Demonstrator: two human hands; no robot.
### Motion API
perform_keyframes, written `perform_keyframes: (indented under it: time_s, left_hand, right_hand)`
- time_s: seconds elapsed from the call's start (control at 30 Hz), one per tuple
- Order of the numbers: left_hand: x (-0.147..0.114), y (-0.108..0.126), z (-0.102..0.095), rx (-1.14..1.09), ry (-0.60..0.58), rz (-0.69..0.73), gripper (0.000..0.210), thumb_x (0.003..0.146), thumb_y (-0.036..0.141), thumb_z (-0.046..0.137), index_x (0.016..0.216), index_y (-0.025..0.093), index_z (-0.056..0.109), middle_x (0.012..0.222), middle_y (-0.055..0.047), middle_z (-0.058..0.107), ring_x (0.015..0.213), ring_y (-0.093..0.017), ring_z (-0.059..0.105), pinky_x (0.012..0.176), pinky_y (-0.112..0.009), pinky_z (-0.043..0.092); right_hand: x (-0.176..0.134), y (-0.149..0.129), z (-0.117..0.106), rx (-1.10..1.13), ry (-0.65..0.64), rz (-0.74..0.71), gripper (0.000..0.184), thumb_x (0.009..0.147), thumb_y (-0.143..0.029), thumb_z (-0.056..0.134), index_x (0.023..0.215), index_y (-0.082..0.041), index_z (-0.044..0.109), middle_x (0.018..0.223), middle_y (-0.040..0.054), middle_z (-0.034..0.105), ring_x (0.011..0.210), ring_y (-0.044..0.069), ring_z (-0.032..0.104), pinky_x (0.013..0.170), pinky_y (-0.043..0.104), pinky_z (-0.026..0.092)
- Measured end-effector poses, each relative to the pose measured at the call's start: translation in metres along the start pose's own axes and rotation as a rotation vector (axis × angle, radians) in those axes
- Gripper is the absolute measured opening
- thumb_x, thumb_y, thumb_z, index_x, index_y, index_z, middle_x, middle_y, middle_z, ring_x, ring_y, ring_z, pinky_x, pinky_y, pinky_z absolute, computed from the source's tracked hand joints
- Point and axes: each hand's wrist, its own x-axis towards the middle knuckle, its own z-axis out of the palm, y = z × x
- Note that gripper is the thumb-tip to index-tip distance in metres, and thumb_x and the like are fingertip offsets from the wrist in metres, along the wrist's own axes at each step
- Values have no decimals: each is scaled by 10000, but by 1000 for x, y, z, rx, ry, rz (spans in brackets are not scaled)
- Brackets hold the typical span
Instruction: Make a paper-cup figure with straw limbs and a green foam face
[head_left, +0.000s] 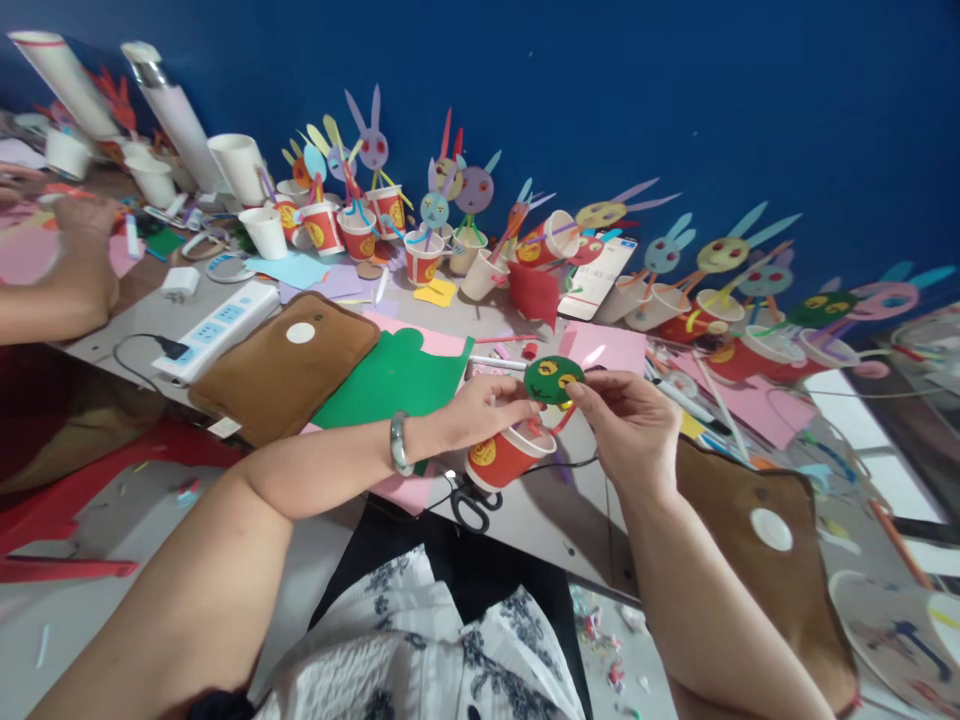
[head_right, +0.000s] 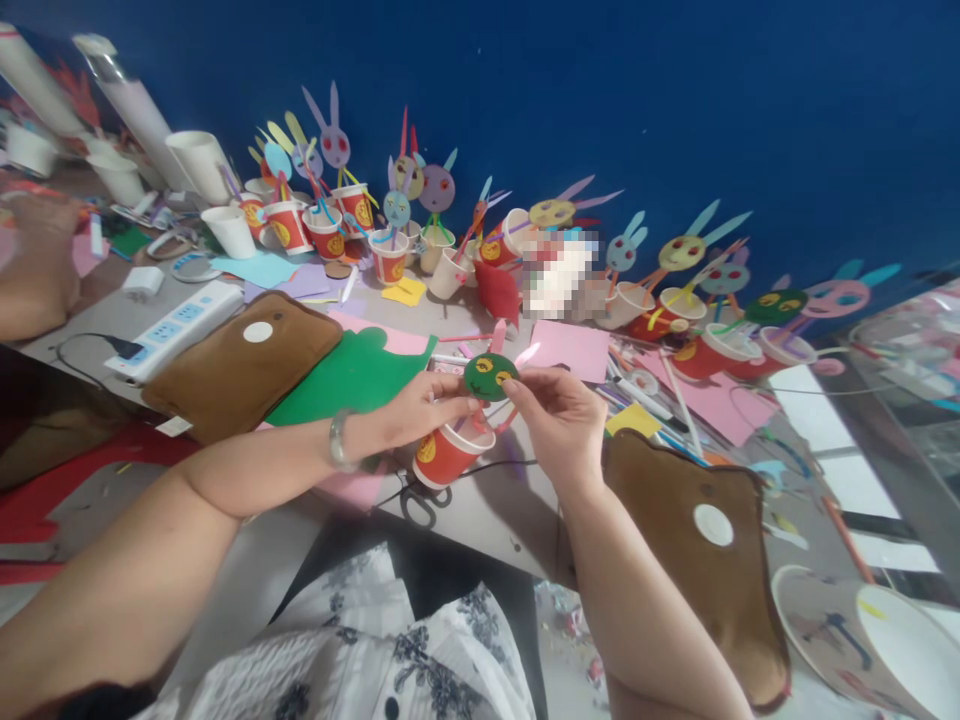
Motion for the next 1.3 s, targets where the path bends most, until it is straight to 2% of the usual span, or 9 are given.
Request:
perform_keyframes:
  time_s: [0.43, 0.6, 0.77, 0.93, 1.07, 1.3]
  left_hand:
    - [-3, 4, 0, -78, -20, -21, 292, 884, 357, 662, 771, 89, 689, 775, -78, 733, 681, -120, 666, 676, -231, 526]
    - [-2, 2, 1, -71, -7, 15, 288, 882, 359, 665, 760, 99, 689, 786, -78, 739, 689, -127, 673, 674, -238, 528]
    - [-1, -3, 0, -9, 38, 76, 291, 883, 369, 659, 765, 105, 695, 783, -70, 728, 696, -125, 651, 674, -239, 500]
    - [-1, -7, 1, -14, 26, 84, 351, 881, 433, 656, 799, 95, 697, 823, -84, 722, 742, -140, 651, 726, -263, 505]
    - [0, -9, 1, 23, 28, 94, 395, 869, 485, 665, 795, 99, 702, 819, -84, 725, 757, -145, 653, 728, -261, 508]
    - [-2, -5, 0, 54, -4, 107, 380, 892, 460, 639, 820, 94, 711, 850, -94, 737, 790, -149, 668, 757, -259, 521]
  right_hand:
    - [0, -2, -3, -73, -33, -26, 159, 745, -337, 829, 818, -226, 741, 755, 8, 734, 634, 139, 647, 601, 274, 531]
    - [0, 0, -4, -93, -39, -34, 157, 764, -342, 813, 837, -225, 738, 773, 9, 733, 656, 136, 634, 637, 282, 514]
    - [-3, 2, 1, -76, -53, -7, 243, 739, -349, 820, 906, -223, 696, 785, 1, 701, 655, 132, 597, 642, 288, 500]
    - [-7, 4, 8, -10, -100, 48, 366, 696, -333, 829, 965, -234, 601, 748, -35, 636, 655, 133, 593, 655, 287, 512]
    - [-8, 6, 11, 75, -158, 103, 420, 714, -363, 812, 1026, -236, 561, 824, -7, 696, 730, 168, 658, 717, 327, 554]
    - [-7, 5, 10, 148, -182, 165, 466, 703, -365, 832, 1051, -242, 548, 826, -9, 733, 730, 184, 689, 640, 308, 578]
